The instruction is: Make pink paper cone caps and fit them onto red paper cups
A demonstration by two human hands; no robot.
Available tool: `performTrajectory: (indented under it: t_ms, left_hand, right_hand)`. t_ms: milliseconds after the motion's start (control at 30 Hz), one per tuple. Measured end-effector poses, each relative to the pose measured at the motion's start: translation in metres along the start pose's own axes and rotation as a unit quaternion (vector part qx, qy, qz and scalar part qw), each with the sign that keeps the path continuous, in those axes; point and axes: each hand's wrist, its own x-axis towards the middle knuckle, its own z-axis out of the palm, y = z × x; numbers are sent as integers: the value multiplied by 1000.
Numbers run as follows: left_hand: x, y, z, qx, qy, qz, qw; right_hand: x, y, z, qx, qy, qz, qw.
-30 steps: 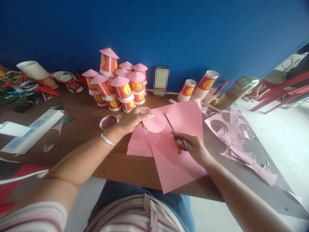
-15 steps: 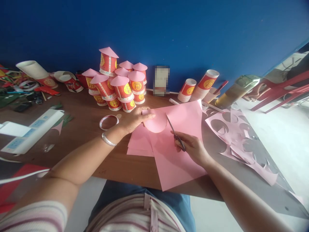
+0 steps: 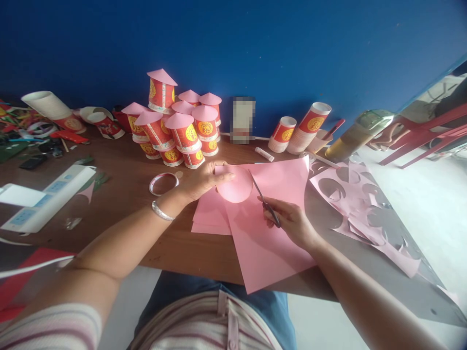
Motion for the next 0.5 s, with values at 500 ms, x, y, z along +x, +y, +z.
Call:
performTrajectory:
  t_ms: [500]
  left_hand:
    - [-1,5,1,-2,-10,-7,1000]
  right_hand:
    - [-1,-2,-3,22,-8,22,999]
